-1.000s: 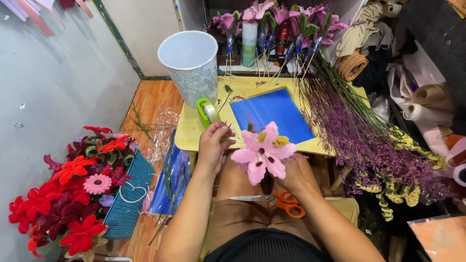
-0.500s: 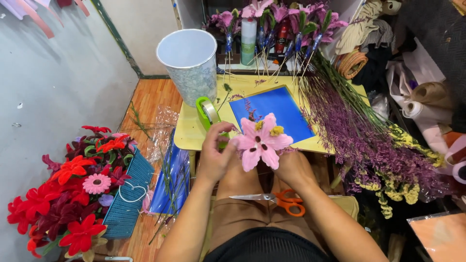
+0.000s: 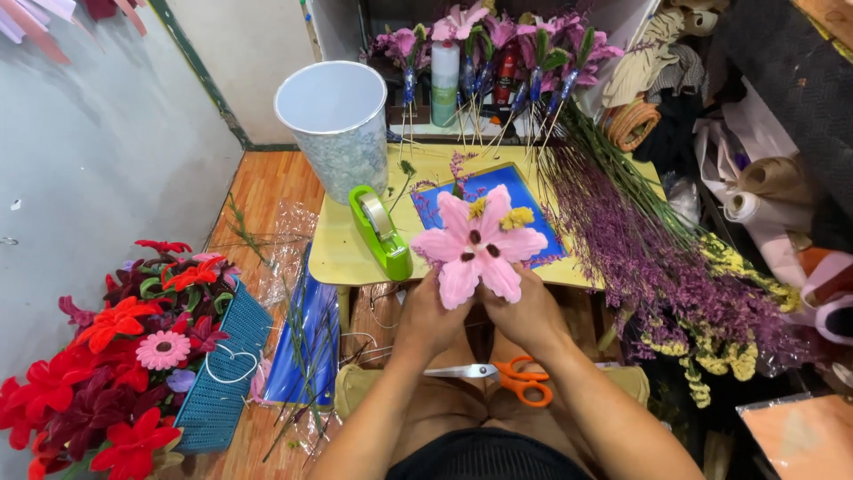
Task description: The person arranges artificial flowers on a blue mat, using orange scissors to trim the stems of purple and yellow flowers. They handle pink and red flowers, placing them into a white bucket and adjusting their positions on the mat.
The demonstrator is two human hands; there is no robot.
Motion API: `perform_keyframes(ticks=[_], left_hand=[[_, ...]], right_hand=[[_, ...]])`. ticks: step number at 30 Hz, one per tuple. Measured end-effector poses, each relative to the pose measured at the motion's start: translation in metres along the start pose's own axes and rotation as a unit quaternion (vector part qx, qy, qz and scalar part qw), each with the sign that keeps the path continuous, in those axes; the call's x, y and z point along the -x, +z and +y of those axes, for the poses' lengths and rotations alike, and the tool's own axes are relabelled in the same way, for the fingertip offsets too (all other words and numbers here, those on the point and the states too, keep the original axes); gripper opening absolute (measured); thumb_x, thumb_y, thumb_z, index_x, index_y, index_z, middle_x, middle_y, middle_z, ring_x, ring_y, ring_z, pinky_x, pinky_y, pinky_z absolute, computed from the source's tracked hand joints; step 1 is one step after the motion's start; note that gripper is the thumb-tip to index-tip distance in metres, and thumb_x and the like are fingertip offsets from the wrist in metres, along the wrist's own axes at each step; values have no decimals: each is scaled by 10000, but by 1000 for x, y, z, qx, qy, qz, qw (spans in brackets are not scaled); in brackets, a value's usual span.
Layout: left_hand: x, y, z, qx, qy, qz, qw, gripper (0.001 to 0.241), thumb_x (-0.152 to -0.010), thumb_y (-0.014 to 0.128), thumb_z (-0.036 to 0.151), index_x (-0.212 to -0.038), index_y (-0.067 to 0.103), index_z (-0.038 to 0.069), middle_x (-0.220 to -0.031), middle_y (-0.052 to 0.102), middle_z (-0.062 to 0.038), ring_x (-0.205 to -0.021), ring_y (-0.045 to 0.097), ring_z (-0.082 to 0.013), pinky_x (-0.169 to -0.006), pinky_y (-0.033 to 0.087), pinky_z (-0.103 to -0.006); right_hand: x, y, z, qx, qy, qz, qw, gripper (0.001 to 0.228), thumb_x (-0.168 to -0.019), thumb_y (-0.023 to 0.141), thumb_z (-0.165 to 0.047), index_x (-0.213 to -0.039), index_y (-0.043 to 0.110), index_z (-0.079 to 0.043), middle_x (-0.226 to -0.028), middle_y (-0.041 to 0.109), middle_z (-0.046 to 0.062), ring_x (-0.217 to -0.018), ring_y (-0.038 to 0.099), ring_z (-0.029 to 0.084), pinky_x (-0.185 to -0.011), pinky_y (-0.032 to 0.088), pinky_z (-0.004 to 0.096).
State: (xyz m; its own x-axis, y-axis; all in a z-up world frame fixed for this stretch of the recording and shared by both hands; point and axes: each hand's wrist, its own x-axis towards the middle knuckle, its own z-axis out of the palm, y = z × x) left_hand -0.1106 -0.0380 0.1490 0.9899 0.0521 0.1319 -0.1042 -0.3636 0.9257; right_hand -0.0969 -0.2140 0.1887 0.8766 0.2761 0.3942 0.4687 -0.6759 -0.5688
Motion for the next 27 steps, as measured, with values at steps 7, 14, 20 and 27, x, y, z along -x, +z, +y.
perform_keyframes(ticks=[7,14,20,27], left_hand=[[-28,12,7,-48,-9,35,998,323,-905,687,433,-1052,675,146,-987,790,-102,-1007,743,-342,-820,596,-483],[-71,25,-15,80,33,-1,996,516,-898,667,183,-1397,545,126,-1299,639,-66,-1113,679,-193,-936,576,-329],[-85,71,-89,60,15,15,998,258,-869,707,212,-1118,709,145,-1085,719,-22,-819,721,-169,-786,591,-284],[-82,98,-151,50,201,12,978,41,-917,732,95,-944,737,64,-886,725,-94,-784,720,-214,-732,571,-281]], right_hand=[[-17,50,44,-130,6,131,983,271,-815,836,-159,-1051,784,-37,-929,755,220,-874,745,412,-661,619,465],[-73,54,71,-239,178,26,954,270,-834,781,-150,-1101,774,-104,-994,808,22,-877,772,114,-803,607,267],[-170,73,123,-221,174,77,956,311,-820,795,-162,-1124,759,-109,-1013,784,19,-951,746,106,-756,630,274],[-336,137,138,-175,39,74,981,458,-819,810,-364,-1159,762,-61,-1018,790,61,-898,747,169,-850,550,327]])
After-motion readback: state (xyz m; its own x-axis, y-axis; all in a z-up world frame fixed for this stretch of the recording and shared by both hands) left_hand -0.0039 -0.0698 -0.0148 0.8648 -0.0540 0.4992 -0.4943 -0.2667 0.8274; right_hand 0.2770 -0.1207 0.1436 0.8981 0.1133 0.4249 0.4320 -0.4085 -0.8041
